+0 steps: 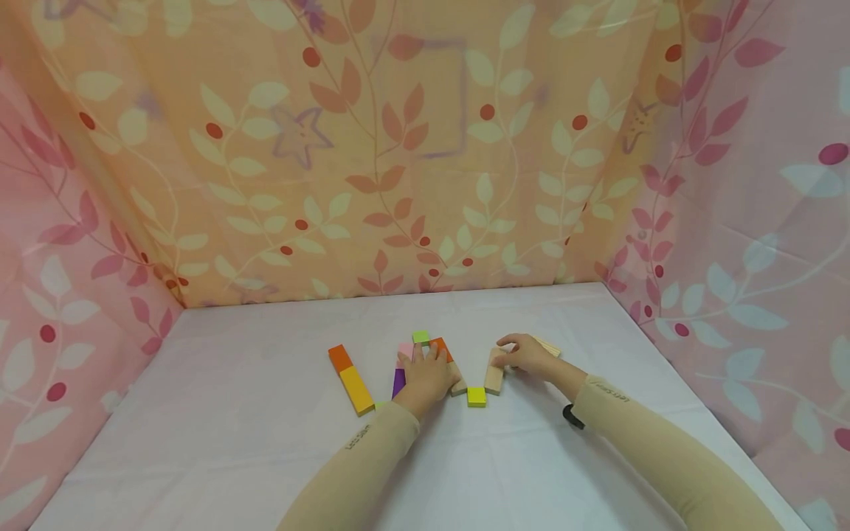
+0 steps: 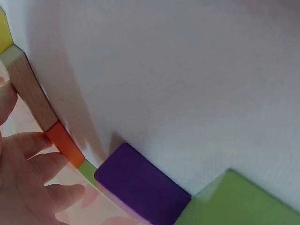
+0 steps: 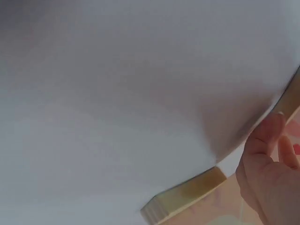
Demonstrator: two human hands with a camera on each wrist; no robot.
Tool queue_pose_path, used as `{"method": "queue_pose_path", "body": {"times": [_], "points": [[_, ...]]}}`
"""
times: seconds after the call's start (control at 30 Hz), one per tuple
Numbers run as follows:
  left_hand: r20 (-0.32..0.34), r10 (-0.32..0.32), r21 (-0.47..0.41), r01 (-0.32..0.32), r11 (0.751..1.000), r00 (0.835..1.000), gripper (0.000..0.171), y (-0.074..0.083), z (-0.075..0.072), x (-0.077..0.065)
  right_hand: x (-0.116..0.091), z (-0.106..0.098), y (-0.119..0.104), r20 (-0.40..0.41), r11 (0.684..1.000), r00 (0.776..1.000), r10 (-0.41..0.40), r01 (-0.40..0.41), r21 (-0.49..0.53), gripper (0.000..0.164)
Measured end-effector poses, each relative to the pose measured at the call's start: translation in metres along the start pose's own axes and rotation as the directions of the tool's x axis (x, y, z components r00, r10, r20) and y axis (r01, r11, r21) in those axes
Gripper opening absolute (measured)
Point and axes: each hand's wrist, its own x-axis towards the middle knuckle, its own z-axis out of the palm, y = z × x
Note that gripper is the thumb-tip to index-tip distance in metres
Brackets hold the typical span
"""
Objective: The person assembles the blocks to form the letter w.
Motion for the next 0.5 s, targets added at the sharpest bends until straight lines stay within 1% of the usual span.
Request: {"method": "queue_pose_path", "body": {"times": [0.03,0.17,0.3,0.4,0.5], "points": [[-0.001,-0.002,-0.006,0.002,1.0,1.0,0.062,0.0,0.0,0.0,0.0,-0.003,0.001,-0.016,1.0,1.0,0.004,-0.004,0.012,0.047],[-0.007,-0.008,-0.042,0.007,0.999,1.0,0.063,0.0,0.001,-0.001,-0.002,-0.018,0.009,-0.101,1.0,0.995,-0.006,0.006,-0.006,0.039],[-0.006,-0.005,-0.052,0.004,0.999,1.0,0.063,0.0,0.002,-0.001,-0.005,-0.033,0.024,-0.157,0.999,0.987,-0.023,0.017,-0.04,0.041],[-0.006,-0.004,-0.05,0.004,0.999,1.0,0.064,-0.001,0.002,0.0,-0.008,-0.043,0.036,-0.17,0.996,0.985,-0.033,0.019,-0.087,0.046],[-0.007,-0.004,-0.041,0.003,0.999,1.0,0.064,-0.001,0.003,0.001,-0.01,-0.049,0.044,-0.171,0.99,0.985,-0.023,-0.001,-0.141,0.051]]}}
